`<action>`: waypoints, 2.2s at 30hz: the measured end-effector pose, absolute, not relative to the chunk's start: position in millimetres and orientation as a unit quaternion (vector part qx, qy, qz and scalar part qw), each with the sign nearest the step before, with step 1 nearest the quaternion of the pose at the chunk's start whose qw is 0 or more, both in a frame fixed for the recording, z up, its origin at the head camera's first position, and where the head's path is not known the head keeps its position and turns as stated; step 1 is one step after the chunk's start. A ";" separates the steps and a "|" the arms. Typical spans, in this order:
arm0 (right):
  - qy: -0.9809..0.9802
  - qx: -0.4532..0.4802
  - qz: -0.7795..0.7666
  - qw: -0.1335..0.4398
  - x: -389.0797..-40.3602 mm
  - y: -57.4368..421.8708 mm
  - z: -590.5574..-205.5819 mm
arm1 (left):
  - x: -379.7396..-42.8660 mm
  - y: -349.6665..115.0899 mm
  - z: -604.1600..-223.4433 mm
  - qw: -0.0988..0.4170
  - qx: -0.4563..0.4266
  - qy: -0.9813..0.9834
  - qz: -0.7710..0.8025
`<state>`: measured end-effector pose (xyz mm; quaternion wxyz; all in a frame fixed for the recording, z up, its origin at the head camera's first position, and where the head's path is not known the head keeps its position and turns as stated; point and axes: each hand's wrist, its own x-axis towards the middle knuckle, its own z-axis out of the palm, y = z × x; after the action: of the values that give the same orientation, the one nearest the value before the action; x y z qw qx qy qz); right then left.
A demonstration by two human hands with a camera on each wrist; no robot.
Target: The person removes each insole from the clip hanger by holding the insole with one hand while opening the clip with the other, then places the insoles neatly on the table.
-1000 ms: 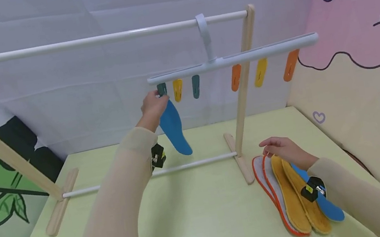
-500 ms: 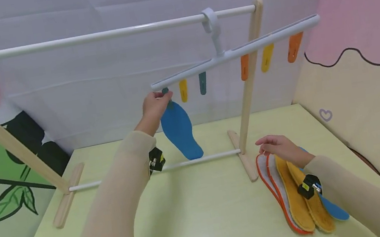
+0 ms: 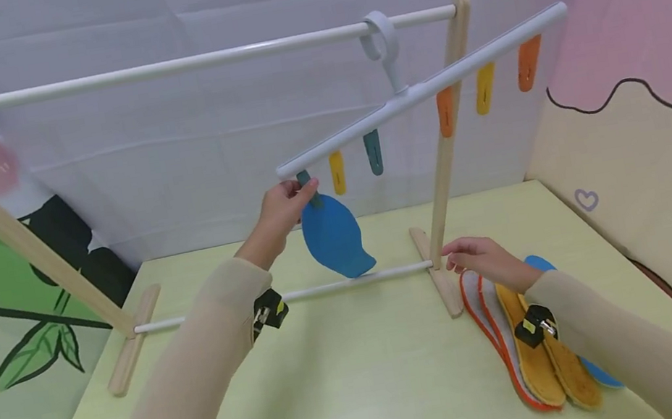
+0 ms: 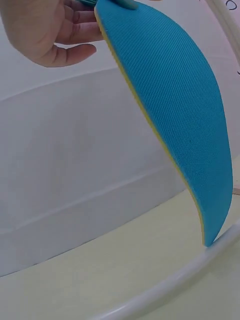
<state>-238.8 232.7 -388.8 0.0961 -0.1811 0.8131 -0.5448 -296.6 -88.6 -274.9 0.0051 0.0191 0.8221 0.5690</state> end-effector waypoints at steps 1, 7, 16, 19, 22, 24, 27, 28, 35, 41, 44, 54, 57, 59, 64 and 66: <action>0.813 -0.184 -0.544 0.096 -239.5 231.2 -388.1 | -294.8 -88.9 -274.6 0.007 0.019 0.822 0.569; 0.822 -0.179 -0.532 0.102 -242.8 222.9 -383.4 | -288.6 -86.3 -271.4 0.011 0.027 0.822 0.568; 0.826 -0.176 -0.525 0.102 -244.8 218.1 -380.1 | -285.6 -76.4 -266.8 0.019 0.038 0.828 0.559; 0.826 -0.189 -0.521 0.104 -247.0 216.3 -377.8 | -285.6 -74.3 -266.2 0.020 0.036 0.828 0.559; 0.833 -0.196 -0.508 0.100 -248.6 215.6 -373.3 | -285.4 -72.4 -265.1 0.021 0.039 0.829 0.557; 0.837 -0.196 -0.502 0.097 -249.1 215.0 -370.4 | -284.4 -71.6 -264.3 0.021 0.041 0.830 0.556; 0.832 -0.202 -0.507 0.102 -250.8 209.4 -366.1 | -280.6 -72.9 -263.0 0.023 0.039 0.828 0.559; 0.829 -0.208 -0.508 0.107 -251.8 206.2 -364.8 | -279.4 -73.9 -262.7 0.023 0.036 0.828 0.560; 0.814 -0.237 -0.515 0.129 -258.3 182.3 -354.5 | -270.7 -77.5 -255.5 0.004 0.034 0.819 0.573; 0.811 -0.241 -0.516 0.135 -260.5 173.1 -352.8 | -265.2 -78.7 -252.7 0.012 0.032 0.816 0.577; 0.812 -0.252 -0.509 0.137 -261.1 166.9 -352.5 | -263.0 -81.3 -252.2 0.010 0.027 0.818 0.574; 0.806 -0.264 -0.512 0.136 -261.9 147.2 -347.6 | -263.4 -80.2 -253.0 0.010 0.019 0.818 0.575; 0.798 -0.273 -0.520 0.135 -261.5 144.7 -347.3 | -263.7 -76.6 -252.5 0.010 0.021 0.820 0.572; 0.793 -0.276 -0.526 0.136 -260.6 143.6 -347.4 | -263.8 -74.3 -252.2 0.014 0.023 0.820 0.572; 0.775 -0.290 -0.541 0.150 -259.8 138.3 -346.5 | -263.1 -75.8 -252.4 0.015 0.013 0.821 0.571; 0.771 -0.297 -0.541 0.155 -260.4 134.5 -345.1 | -262.2 -79.5 -252.6 0.011 0.007 0.821 0.571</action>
<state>-260.4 134.5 -345.1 0.1548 -0.2969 0.7714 -0.5411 -262.2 -79.5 -252.6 0.0106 0.0070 0.8209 0.5709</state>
